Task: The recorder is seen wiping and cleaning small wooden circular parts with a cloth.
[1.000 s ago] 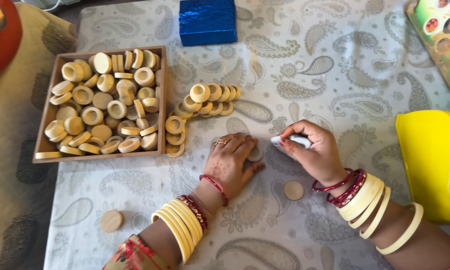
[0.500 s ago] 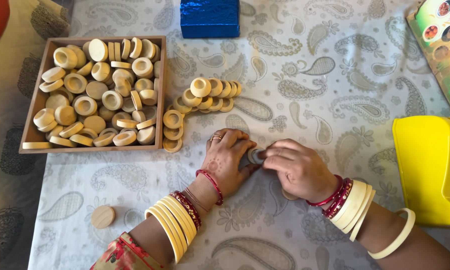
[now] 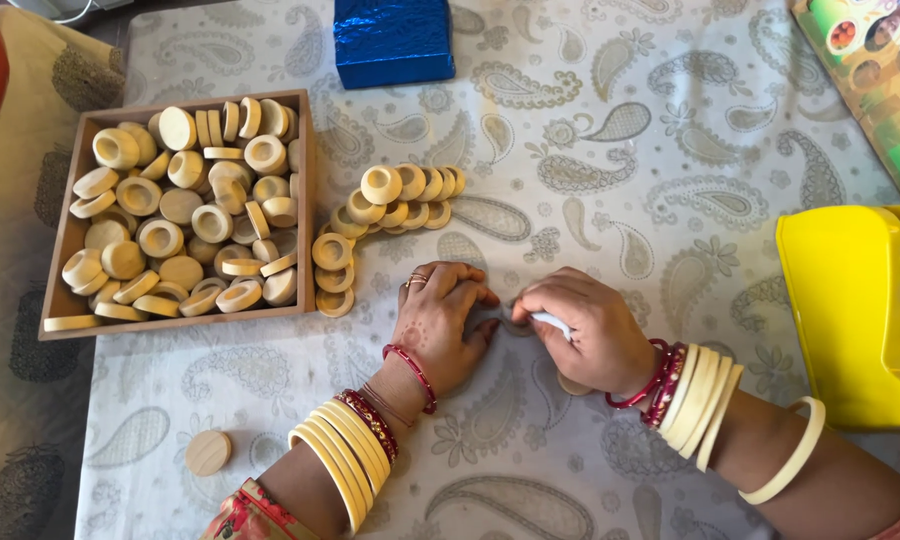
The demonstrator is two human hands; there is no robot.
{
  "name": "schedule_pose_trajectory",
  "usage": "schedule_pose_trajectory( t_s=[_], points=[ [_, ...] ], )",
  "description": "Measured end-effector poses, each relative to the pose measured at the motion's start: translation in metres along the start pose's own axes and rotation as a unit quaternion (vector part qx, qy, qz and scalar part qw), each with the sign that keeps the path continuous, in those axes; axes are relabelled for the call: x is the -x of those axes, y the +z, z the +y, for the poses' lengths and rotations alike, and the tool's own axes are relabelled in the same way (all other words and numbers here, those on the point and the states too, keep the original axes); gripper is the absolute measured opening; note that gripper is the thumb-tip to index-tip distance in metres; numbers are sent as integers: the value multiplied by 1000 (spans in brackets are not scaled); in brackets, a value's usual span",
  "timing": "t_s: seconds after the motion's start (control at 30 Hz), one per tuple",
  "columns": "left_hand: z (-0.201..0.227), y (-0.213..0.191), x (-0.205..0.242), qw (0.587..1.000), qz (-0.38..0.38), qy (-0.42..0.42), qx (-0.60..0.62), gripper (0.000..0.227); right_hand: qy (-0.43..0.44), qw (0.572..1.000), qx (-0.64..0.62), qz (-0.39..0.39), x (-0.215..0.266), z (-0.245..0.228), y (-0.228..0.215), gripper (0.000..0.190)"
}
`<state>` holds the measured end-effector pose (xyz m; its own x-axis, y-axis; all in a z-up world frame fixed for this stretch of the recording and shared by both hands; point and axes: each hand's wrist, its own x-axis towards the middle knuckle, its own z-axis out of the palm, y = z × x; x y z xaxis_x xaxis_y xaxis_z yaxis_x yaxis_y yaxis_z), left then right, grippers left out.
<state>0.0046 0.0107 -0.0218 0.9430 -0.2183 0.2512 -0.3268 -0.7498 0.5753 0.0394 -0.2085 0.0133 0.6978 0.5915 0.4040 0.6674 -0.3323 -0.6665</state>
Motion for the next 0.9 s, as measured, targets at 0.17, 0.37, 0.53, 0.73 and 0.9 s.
schedule_pose_trajectory(
  t_s=[0.17, 0.37, 0.53, 0.73, 0.9],
  points=[
    [26, -13, -5, 1000, -18, 4, 2, 55, 1, 1000, -7, -5, 0, 5, 2, 25],
    [21, -11, -5, 999, -34, 1, -33, 55, 32, 994, -95, -46, 16, 33, 13, 16],
    [22, -11, -8, 998, -52, -13, -28, 56, -2, 995, -34, 93, -3, 14, -1, 19],
    [18, -9, -6, 998, -37, -11, -39, 50, -57, 998, 35, -5, -2, 2, 1, 19],
    [17, -10, -9, 997, -56, -25, -45, 47, 179, 965, -155, -115, 17, 28, 8, 10]
  ],
)
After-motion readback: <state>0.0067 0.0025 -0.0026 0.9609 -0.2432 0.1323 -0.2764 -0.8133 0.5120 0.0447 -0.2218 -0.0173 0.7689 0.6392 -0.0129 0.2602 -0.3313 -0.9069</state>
